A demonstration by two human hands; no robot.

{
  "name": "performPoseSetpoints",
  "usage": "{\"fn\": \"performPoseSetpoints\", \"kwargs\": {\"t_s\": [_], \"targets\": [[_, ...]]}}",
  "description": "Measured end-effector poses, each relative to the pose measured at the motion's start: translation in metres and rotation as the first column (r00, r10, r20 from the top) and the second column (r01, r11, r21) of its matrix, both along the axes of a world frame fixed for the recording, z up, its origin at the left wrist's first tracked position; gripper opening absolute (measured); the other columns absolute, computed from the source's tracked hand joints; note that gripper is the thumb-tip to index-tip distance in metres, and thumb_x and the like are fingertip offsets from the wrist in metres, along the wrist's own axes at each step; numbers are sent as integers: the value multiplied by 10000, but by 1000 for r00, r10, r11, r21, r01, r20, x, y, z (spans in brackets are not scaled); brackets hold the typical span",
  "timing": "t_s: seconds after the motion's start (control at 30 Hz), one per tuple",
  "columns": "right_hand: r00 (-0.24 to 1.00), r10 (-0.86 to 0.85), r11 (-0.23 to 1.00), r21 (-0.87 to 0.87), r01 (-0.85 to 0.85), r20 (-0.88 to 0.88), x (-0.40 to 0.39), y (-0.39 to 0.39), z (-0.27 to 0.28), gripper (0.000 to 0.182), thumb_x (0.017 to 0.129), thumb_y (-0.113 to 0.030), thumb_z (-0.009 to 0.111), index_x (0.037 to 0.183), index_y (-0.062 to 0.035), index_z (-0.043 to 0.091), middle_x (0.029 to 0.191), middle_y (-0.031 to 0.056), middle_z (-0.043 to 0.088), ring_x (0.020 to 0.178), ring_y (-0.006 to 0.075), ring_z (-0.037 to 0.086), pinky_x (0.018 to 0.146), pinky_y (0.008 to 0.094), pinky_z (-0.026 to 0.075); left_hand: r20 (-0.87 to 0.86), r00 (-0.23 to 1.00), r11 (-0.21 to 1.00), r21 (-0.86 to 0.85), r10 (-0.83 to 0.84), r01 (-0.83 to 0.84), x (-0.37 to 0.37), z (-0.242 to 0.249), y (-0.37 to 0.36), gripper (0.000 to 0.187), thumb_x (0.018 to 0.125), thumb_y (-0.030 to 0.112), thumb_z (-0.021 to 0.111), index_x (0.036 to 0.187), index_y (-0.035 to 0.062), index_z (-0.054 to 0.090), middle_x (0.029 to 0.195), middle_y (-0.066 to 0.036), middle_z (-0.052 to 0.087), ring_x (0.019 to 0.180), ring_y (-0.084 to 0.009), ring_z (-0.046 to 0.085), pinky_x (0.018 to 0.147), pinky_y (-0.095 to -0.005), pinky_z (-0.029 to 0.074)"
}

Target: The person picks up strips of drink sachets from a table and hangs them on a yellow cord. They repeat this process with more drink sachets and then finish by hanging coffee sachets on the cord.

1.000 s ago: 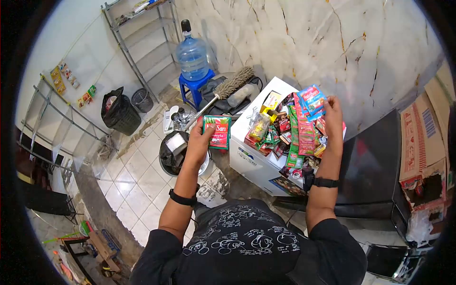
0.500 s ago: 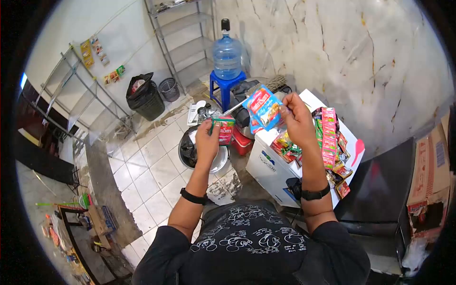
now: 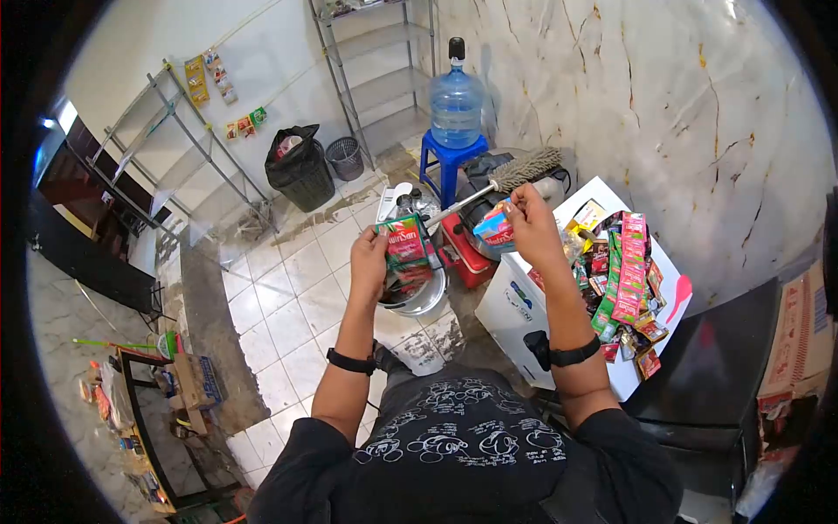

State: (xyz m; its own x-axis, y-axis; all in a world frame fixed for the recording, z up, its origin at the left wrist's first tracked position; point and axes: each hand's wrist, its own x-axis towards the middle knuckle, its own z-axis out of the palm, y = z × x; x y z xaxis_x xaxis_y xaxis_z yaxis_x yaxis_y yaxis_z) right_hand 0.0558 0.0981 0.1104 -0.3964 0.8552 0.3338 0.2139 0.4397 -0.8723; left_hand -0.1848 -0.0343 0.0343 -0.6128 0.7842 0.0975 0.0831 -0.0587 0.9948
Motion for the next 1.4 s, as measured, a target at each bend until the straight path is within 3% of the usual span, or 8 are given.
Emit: {"fn": "performPoseSetpoints", "kwargs": {"t_s": [0.07, 0.4, 0.53, 0.6, 0.7, 0.77, 0.93, 1.4], "targets": [[998, 21, 994, -110, -28, -65, -2, -1, -9, 92, 876, -58, 560, 875, -17, 477, 671, 78, 517, 590, 157, 475, 576, 309, 401, 415, 904, 993, 91, -100, 68, 12, -5, -1, 219, 905, 94, 523, 1084, -25, 561, 886, -69, 645, 695, -114, 605, 654, -257, 485], [907, -7, 745, -607, -276, -422, -39, -24, -72, 23, 956, -91, 446, 944, -100, 464, 771, -13, 482, 689, 59, 467, 613, 246, 428, 492, 763, 900, 115, -419, 420, 57, -55, -10, 421, 881, 30, 478, 1296, 22, 412, 1144, -87, 599, 1008, -168, 594, 883, -327, 470], [987, 92, 971, -230, -60, 131, -37, -50, -96, 108, 871, -93, 559, 935, -53, 481, 844, 118, 561, 741, 233, 555, 665, 343, 453, 845, 356, 906, 306, -399, 292, 73, -34, -7, 352, 980, 270, 405, 1236, 39, 472, 1191, -108, 581, 1060, -234, 583, 959, -402, 441], [981, 68, 970, 217, -107, 183, -28, -53, -119, 272, 803, -125, 613, 1024, 19, 552, 960, 221, 562, 929, 378, 561, 824, 424, 444, 703, 649, 951, 141, -291, 275, 80, -58, 3, 318, 970, 219, 427, 1223, 32, 475, 1159, -116, 588, 1040, -231, 593, 939, -407, 461], [983, 57, 997, 33, -64, 177, 16, -46, -75, 333, 776, -145, 664, 1064, -6, 572, 1005, 201, 577, 985, 382, 550, 858, 411, 448, 688, 663, 945, 109, -295, 308, 88, -57, 11, 291, 949, 106, 438, 1226, 21, 460, 1111, -124, 599, 980, -238, 619, 872, -402, 515], [945, -310, 950, -2, 312, 105, 64, -15, -77, 254, 771, -113, 649, 999, -16, 596, 966, 199, 602, 938, 387, 569, 813, 418, 458, 691, 658, 943, 104, -297, 317, 91, -55, 14, 291, 949, 95, 431, 1230, 22, 457, 1107, -124, 600, 981, -239, 620, 871, -404, 516], [406, -772, 606, 375, 702, 488, 213, 61, -91, 455, 782, -219, 631, 1164, 2, 521, 1105, 226, 564, 1060, 382, 522, 896, 463, 426, 695, 636, 927, 124, -335, 354, 97, -51, 20, 254, 915, 64, 512, 1166, 29, 494, 1057, -80, 614, 936, -186, 623, 834, -349, 518], [265, -608, 534, 137, 834, 749, 250, 70, -100, 673, 724, -324, 726, 1272, -41, 456, 1350, 236, 406, 1273, 408, 337, 1063, 515, 223, 669, 646, 918, 155, -369, 364, 117, -39, 34, 277, 923, 71, 493, 1194, 16, 475, 1063, -102, 615, 917, -209, 633, 823, -372, 534]]}}
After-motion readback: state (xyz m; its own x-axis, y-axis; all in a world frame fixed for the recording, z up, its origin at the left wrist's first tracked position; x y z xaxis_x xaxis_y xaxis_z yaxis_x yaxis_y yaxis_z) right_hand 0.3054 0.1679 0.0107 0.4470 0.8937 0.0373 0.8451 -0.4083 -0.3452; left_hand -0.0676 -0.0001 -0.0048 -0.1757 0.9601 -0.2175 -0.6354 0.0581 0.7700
